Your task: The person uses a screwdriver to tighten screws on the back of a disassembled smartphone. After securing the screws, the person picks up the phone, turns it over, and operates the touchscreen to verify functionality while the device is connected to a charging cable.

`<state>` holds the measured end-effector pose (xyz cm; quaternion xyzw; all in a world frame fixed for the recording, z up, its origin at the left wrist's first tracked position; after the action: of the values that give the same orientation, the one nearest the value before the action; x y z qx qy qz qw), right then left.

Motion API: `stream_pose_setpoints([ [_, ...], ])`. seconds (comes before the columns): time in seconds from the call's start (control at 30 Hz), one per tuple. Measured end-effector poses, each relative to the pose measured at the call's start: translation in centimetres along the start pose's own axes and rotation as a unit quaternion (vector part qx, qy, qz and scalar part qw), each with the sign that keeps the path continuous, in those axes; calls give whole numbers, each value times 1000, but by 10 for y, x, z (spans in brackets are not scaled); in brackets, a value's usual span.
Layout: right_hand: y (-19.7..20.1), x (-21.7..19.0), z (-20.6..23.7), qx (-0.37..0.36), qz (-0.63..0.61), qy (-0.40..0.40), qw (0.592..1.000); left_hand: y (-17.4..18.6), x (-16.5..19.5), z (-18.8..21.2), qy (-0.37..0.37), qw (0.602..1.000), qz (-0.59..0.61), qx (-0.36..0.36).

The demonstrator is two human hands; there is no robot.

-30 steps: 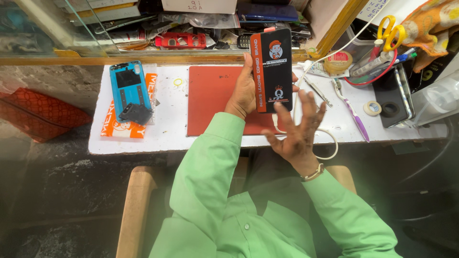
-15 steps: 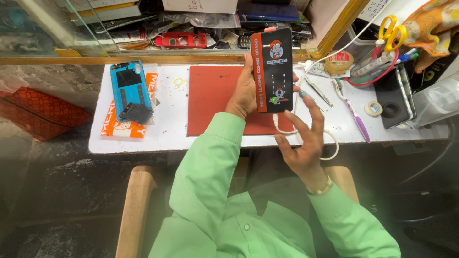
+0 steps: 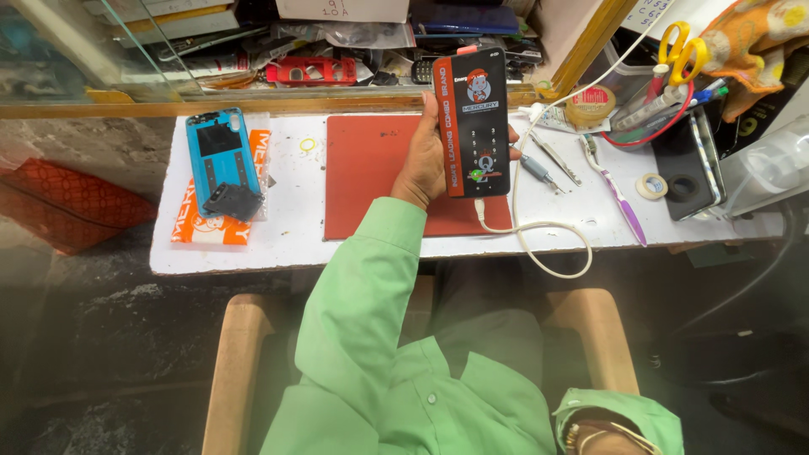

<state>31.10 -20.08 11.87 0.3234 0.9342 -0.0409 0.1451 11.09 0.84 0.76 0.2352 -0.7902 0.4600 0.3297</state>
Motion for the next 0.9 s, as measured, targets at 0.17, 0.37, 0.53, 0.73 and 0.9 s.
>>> stream_pose_setpoints([
  [0.17,-7,-17,-14,3,32,-8,999,0,-2,0,5,1000,8,-7],
  [0.37,23,-2,-21,93,309,-89,942,-2,-1,-1,7,1000,10,-7],
  [0.53,69,81,9,54,485,-202,849,-1,-2,-1,-1,1000,16,0],
  [0.73,81,112,56,-102,603,-162,775,2,-7,-4,-2,999,46,-10],
  [0.9,85,115,78,-99,637,-140,752,2,-7,-3,4,999,31,-5],
])
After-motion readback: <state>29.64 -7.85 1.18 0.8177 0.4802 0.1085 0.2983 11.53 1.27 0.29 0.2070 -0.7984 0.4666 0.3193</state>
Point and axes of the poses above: each hand's wrist, its own z-axis away from the middle knuckle, its own y-axis out of the back of the hand, x = y × z, the point moved 1 cm from there along -z, towards the middle knuckle, and after that the axes turned 15 degrees about -z, right-handed, at the moved point
